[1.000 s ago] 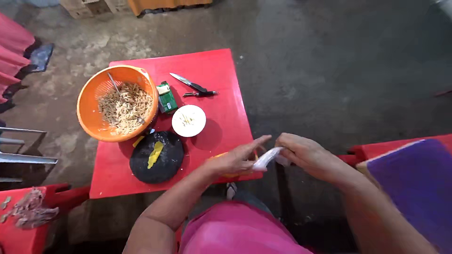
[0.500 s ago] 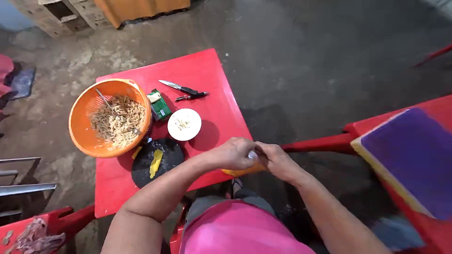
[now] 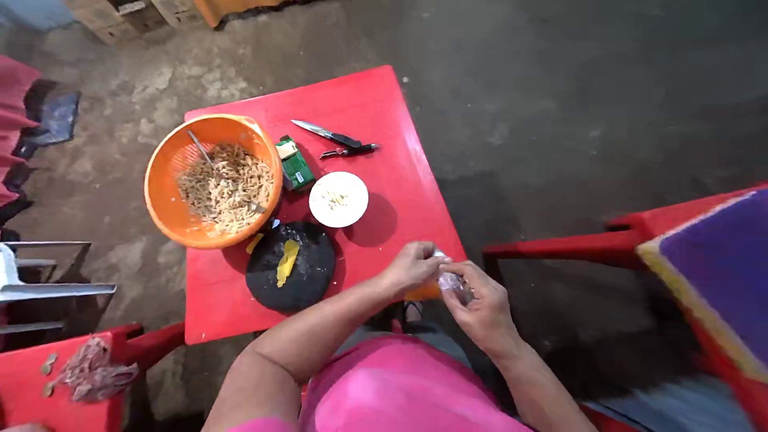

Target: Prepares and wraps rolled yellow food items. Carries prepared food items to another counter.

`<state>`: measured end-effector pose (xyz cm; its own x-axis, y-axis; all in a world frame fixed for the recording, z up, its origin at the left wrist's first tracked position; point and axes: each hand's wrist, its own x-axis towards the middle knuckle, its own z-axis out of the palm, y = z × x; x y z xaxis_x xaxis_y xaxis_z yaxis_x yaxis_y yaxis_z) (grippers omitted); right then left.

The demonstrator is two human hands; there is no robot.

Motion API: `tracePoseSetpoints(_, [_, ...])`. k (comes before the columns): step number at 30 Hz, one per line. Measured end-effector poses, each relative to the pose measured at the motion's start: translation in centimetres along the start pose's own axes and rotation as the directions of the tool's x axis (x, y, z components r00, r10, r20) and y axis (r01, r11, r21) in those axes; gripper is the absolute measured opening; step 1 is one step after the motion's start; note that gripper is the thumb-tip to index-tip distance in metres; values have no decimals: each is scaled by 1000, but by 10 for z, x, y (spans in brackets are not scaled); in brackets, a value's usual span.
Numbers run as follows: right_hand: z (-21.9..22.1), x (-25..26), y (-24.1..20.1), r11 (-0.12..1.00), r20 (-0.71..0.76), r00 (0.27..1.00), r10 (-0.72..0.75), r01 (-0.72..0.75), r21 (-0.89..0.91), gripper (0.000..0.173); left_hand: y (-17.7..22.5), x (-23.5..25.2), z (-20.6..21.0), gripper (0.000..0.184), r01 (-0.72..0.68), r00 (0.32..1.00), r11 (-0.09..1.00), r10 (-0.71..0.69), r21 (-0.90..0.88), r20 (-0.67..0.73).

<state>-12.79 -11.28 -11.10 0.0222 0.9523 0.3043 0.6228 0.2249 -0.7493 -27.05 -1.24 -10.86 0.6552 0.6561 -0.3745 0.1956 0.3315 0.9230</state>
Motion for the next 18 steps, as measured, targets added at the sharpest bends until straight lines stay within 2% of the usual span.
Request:
tracePoseSetpoints(2, [-4,3,-5,998,129,991,43,-48,37,38,-6,-3,-2,20,-16,999,997,12,-80,-48])
tracePoseSetpoints(4, [-5,5,-1,994,176,983,51,-67,85,33,-11,-7,-8,20,-62,996,988,53,-145,-67])
tracePoseSetpoints(9, [8,14,10,988,54,998,31,-39,147,19,-21,-13,-11,18,-197,979,960,180,-197,-100])
tracePoseSetpoints(11, [15,17,15,972,53,996,74,-84,217,23,-24,-13,-12,18,-295,952,947,280,-124,-126])
tracePoseSetpoints(14, [26,23,16,942,50,985,168,-175,286,28,-31,-13,-10,18,-418,869,897,441,145,-223])
tracePoseSetpoints(16, [28,28,13,962,54,981,184,-191,196,32,-36,-14,-2,16,-423,813,856,503,296,-293])
tracePoseSetpoints(18, [35,28,13,991,28,991,130,-131,21,28,-39,-15,7,16,-414,764,822,547,391,-342])
